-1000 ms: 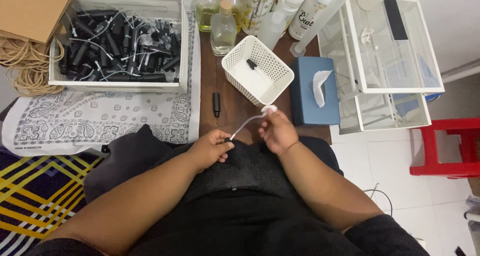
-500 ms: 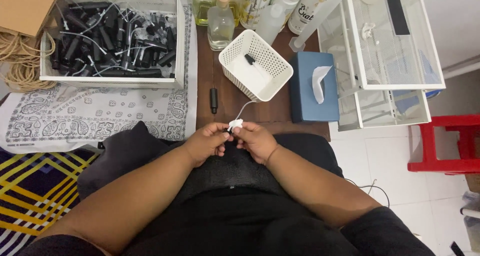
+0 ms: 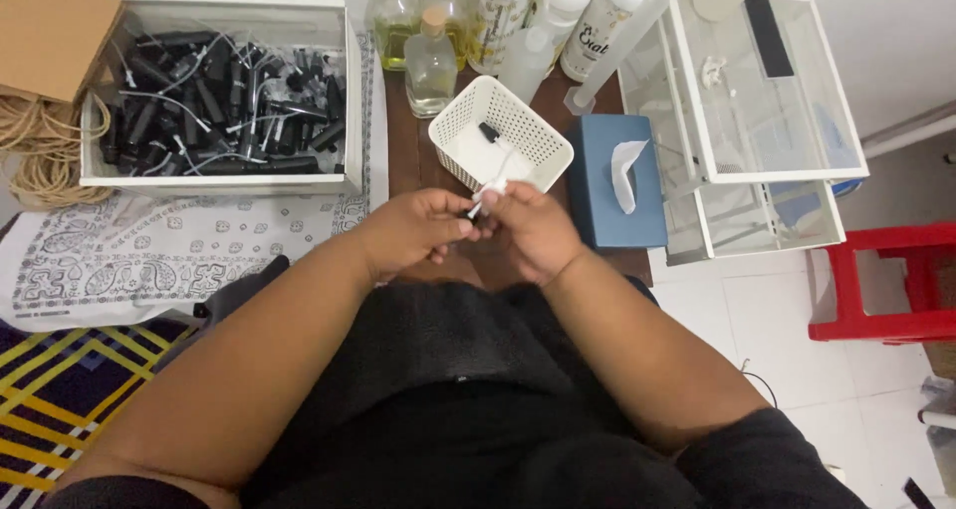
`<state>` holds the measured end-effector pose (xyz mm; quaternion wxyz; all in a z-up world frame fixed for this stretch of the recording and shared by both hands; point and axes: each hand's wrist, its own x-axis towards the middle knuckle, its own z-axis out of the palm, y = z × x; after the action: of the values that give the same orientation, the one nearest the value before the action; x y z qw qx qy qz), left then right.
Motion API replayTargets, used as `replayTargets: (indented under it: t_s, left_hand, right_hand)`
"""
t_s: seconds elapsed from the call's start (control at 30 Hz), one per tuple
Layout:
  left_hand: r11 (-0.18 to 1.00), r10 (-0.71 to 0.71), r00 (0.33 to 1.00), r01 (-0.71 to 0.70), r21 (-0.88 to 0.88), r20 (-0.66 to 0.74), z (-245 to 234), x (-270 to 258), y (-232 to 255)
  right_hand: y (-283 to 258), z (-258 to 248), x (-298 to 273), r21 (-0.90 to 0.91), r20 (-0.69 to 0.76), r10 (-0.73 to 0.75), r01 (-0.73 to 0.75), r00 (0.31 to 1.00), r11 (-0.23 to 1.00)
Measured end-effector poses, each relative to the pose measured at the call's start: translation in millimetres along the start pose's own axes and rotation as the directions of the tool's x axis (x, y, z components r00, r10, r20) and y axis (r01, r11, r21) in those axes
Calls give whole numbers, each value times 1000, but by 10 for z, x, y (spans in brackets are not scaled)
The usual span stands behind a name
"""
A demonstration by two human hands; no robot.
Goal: The person is cleaning perfume sprayer assemblies by wiping the tubes with a cloth and then sorting them into a basket.
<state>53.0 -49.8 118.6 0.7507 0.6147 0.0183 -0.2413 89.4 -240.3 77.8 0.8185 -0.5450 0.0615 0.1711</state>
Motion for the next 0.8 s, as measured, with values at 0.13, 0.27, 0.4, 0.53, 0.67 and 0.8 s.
replayTargets:
  t_s: [0.13,0.27,0.4,0.53,0.67,0.8]
  left_hand:
    - [978,42,999,-39,-206,12,54,9,-60]
    - [936,23,998,-4,-351,52,63,-26,-154]
    - [907,4,999,13,-420,40,8,-222,298]
    - [862,162,979,-200,-466,-120,43,-295,284]
    - [905,314,922,-363,-223,-227,179,-365,80]
    - [924,310,901,-360,-125,-304,260,-416,-320]
  right_hand:
    - [-442,75,-10,122,-13,-85,86,996,989]
    - [-706,-11,61,100,-62,-159,164,985,981]
    - [-1068,52,-27,181,-100,-167,183,981,966]
    - [-844,324,-353,-64,6,-150,150,989,987]
    - [-284,331,-599,-20,101,68,-66,993,998]
    - [25,212,-648,120,194,225,-251,955,961]
